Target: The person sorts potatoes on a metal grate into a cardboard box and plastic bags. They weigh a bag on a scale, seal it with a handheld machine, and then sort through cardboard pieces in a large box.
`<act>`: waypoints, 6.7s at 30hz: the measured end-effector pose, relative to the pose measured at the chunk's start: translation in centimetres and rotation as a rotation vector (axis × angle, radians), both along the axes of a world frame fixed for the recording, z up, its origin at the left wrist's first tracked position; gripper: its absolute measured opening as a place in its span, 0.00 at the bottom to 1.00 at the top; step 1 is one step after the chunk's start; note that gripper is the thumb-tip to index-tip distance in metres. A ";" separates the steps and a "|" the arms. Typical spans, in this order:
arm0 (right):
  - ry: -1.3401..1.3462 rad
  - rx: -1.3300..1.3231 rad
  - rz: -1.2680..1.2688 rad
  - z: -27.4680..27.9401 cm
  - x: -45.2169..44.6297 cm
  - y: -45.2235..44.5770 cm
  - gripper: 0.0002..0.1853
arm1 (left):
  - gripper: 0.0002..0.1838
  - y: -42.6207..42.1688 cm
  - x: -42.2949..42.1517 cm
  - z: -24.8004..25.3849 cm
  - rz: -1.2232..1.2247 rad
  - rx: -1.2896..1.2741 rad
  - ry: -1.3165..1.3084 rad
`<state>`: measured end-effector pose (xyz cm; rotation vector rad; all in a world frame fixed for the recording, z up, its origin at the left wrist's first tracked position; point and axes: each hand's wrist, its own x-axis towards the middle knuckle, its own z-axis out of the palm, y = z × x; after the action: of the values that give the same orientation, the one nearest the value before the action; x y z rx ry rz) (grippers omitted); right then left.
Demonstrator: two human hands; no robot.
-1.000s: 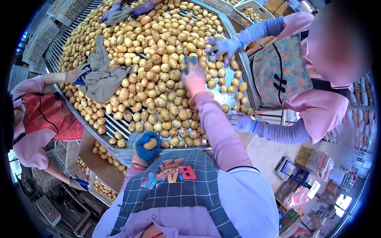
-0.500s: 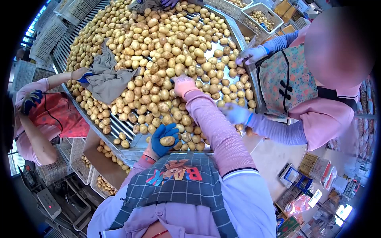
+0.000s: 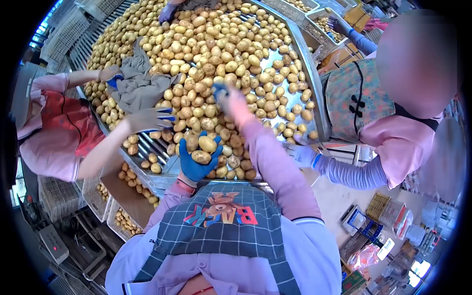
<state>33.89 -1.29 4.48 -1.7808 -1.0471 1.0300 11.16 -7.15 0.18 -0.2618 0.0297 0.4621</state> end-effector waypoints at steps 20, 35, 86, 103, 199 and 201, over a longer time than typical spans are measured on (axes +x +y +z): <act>1.065 -0.258 0.071 -0.7 -10.6 -4.6 0.22 | 0.42 -1.0 -13.4 0.7 0.555 0.089 0.464; 0.645 -0.297 0.551 -2.7 -22.8 -8.2 0.16 | 0.18 -15.1 -37.0 3.8 1.241 -0.147 1.447; -0.706 0.097 0.336 -9.3 -4.2 -23.9 0.18 | 0.33 -0.8 -11.6 -4.7 0.069 1.974 2.232; -0.730 0.061 0.240 -10.2 -4.7 -23.3 0.18 | 0.36 -0.4 -11.5 -5.0 -0.067 1.954 2.227; -0.665 0.371 0.668 -11.3 -7.4 -16.4 0.21 | 0.31 -1.5 -11.3 -3.7 0.054 2.183 2.096; -0.730 0.283 0.825 -10.1 -5.3 -19.8 0.22 | 0.30 -1.2 -11.4 -4.4 0.070 2.144 2.080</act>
<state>28.61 -21.05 -5.62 -1.5060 -2.3785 0.5868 -0.21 -8.38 -4.22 2.4072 1.4483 0.4033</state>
